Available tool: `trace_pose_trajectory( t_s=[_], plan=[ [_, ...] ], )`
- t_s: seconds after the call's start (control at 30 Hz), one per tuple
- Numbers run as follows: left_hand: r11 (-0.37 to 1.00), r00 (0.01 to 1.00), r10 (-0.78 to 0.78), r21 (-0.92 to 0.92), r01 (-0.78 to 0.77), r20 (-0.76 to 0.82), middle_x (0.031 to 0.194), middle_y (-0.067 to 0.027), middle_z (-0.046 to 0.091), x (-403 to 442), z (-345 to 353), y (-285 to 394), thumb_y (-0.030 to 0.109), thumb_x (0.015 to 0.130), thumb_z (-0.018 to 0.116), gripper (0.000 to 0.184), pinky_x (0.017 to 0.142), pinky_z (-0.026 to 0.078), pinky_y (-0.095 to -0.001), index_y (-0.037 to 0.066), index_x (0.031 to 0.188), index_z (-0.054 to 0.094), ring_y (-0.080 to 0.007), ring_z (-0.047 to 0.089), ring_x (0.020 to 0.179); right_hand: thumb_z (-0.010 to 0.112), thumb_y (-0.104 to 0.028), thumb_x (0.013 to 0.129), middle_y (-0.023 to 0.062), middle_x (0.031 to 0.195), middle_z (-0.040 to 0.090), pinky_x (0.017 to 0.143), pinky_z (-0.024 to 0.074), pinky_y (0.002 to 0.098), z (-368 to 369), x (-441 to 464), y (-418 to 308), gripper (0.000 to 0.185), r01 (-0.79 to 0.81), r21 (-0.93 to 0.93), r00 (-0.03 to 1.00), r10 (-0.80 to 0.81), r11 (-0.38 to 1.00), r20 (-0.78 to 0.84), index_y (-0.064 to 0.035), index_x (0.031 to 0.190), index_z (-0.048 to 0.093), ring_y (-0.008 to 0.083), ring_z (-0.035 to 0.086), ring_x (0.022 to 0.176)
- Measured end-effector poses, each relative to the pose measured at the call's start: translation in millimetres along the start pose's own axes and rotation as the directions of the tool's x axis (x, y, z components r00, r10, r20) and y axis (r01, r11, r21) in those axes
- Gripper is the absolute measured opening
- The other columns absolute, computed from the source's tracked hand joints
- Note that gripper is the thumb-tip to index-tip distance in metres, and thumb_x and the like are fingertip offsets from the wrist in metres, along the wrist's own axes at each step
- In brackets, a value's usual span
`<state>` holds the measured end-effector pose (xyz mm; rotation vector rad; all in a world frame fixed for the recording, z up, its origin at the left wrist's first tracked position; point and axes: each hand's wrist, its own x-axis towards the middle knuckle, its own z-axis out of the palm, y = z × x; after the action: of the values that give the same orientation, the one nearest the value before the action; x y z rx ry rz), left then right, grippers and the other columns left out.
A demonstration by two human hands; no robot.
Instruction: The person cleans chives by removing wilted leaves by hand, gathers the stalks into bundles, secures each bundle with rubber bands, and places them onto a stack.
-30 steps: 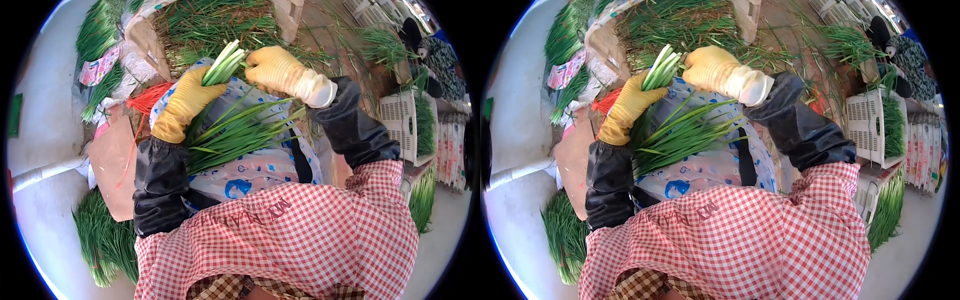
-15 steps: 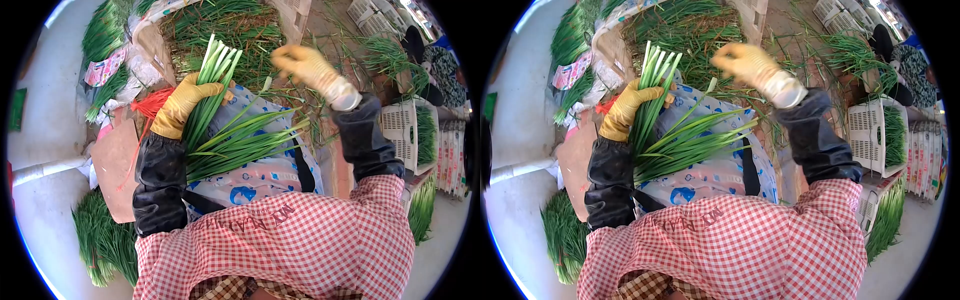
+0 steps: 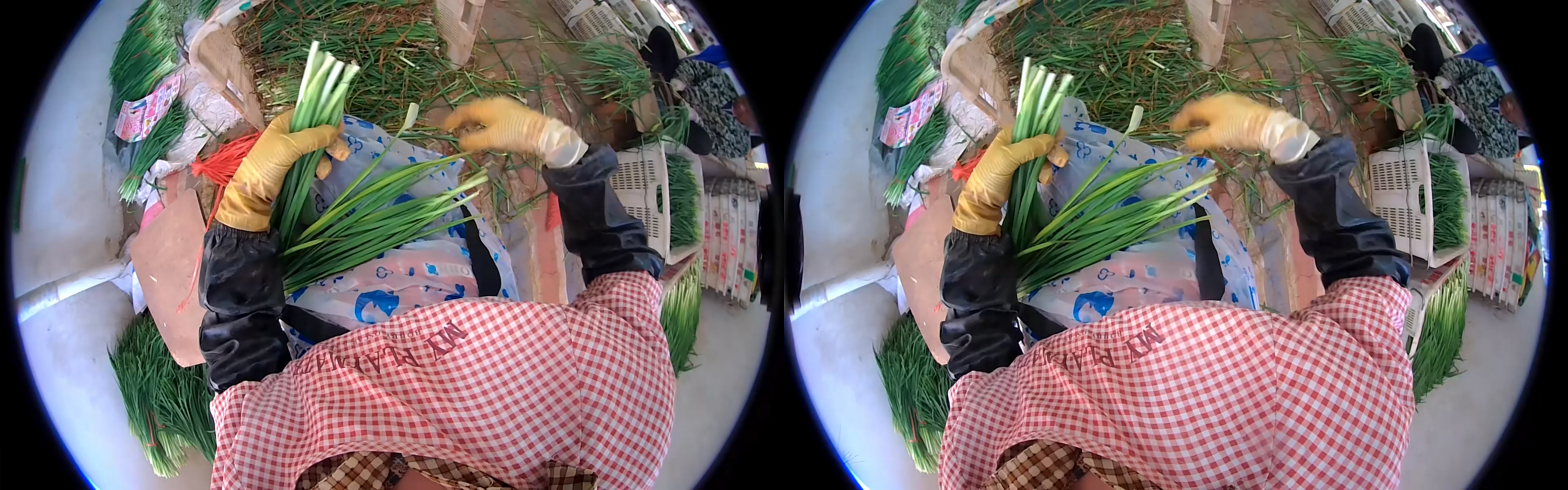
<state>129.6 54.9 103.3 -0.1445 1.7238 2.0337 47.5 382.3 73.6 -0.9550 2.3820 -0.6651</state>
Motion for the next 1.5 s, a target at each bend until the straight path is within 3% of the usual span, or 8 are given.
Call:
trace_pose_trajectory(
  t_s=[0.33, 0.4, 0.53, 0.6, 0.7, 0.87, 1.17, 1.5],
  plan=[
    [0.985, 0.989, 0.141, 0.094, -0.143, 0.033, 0.085, -0.0076, 0.065, 3, 13, 3, 0.014, 0.086, 0.066, 0.02, 0.072, 0.048, -0.0277, -0.001, 0.099, 0.064, -0.0156, 0.06, 0.075, 0.057, -0.023, 0.091, 0.0068, 0.084, 0.069, 0.074, 0.0498, 0.0306, -6, 10, -35, 0.023, 0.085, 0.277, 0.954, 0.001, 0.957, -0.299, -0.0031, 0.091, 0.068, 0.0203, 0.064, 0.077],
    [0.98, 0.987, 0.16, 0.118, -0.16, 0.013, 0.094, -0.0121, 0.067, 0, 13, 7, 0.015, 0.087, 0.065, 0.021, 0.077, 0.049, -0.0302, -0.001, 0.1, 0.064, -0.0196, 0.063, 0.082, 0.056, -0.023, 0.092, 0.0079, 0.083, 0.069, 0.073, 0.0496, 0.031, -18, 18, -32, 0.023, 0.184, -0.109, 0.916, -0.211, 0.977, -0.342, -0.0029, 0.092, 0.067, 0.0197, 0.064, 0.077],
    [0.972, 0.972, 0.175, 0.182, -0.146, -0.155, 0.097, -0.0096, 0.071, -17, 11, 22, 0.02, 0.088, 0.064, 0.024, 0.069, 0.047, -0.0242, 0.002, 0.104, 0.065, -0.0123, 0.064, 0.079, 0.056, -0.035, 0.09, 0.0082, 0.08, 0.068, 0.067, 0.0484, 0.0299, -58, 15, 9, 0.034, 0.142, 0.515, 0.577, 0.352, 0.845, -0.737, -0.0033, 0.096, 0.065, 0.0156, 0.063, 0.074],
    [0.965, 0.962, 0.189, 0.219, -0.145, -0.196, 0.097, -0.01, 0.071, -17, -8, 19, 0.02, 0.087, 0.065, 0.024, 0.067, 0.047, -0.0234, 0.003, 0.104, 0.066, -0.0122, 0.064, 0.077, 0.056, -0.046, 0.089, 0.0115, 0.087, 0.07, 0.066, 0.0474, 0.0279, -60, 15, 84, 0.048, 0.216, 0.789, 0.51, 0.622, 0.576, -0.594, -0.0014, 0.105, 0.062, 0.0132, 0.063, 0.075],
    [0.975, 0.955, 0.178, 0.175, -0.138, -0.238, 0.093, -0.0105, 0.071, -17, -16, 19, 0.016, 0.087, 0.066, 0.022, 0.067, 0.05, -0.0245, 0.001, 0.103, 0.065, -0.0145, 0.065, 0.075, 0.053, -0.063, 0.084, 0.021, 0.112, 0.065, 0.095, 0.0446, 0.0385, -11, -1, 124, 0.075, -0.474, 0.11, 0.671, 0.44, 0.873, -0.597, 0.0025, 0.121, 0.056, 0.0341, 0.06, 0.109],
    [0.969, 0.98, 0.186, 0.18, -0.17, -0.073, 0.095, -0.0107, 0.07, -10, -7, 10, 0.019, 0.087, 0.065, 0.023, 0.068, 0.048, -0.0249, 0.001, 0.102, 0.066, -0.0147, 0.064, 0.076, 0.063, -0.031, 0.085, 0.0121, 0.095, 0.067, 0.08, 0.0494, 0.0344, 35, -6, -2, 0.031, -0.049, 0.1, 0.992, 0.036, 0.994, 0.12, -0.0031, 0.098, 0.069, 0.0246, 0.064, 0.088],
    [0.848, 0.943, 0.331, 0.437, -0.298, 0.001, 0.086, -0.0017, 0.064, 3, 53, -8, 0.015, 0.082, 0.072, 0.038, 0.072, 0.048, -0.0266, 0.003, 0.115, 0.058, -0.0125, 0.058, 0.079, 0.061, -0.034, 0.085, 0.0129, 0.087, 0.065, 0.072, 0.0491, 0.0392, -13, 9, -84, 0.03, 0.269, 0.074, 0.89, -0.219, 0.96, -0.399, -0.0048, 0.086, 0.066, 0.0316, 0.063, 0.083],
    [0.963, 0.959, 0.25, 0.14, -0.232, -0.132, 0.077, -0.0057, 0.064, -9, -11, 20, 0.009, 0.085, 0.066, 0.029, 0.066, 0.05, -0.0267, -0.004, 0.111, 0.06, -0.0143, 0.061, 0.07, 0.068, -0.034, 0.077, 0.0109, 0.089, 0.066, 0.076, 0.0504, 0.0399, 21, -35, -17, 0.026, 0.086, -0.064, 0.98, -0.073, 0.994, 0.185, -0.012, 0.092, 0.069, 0.0289, 0.064, 0.085]
  ],
)
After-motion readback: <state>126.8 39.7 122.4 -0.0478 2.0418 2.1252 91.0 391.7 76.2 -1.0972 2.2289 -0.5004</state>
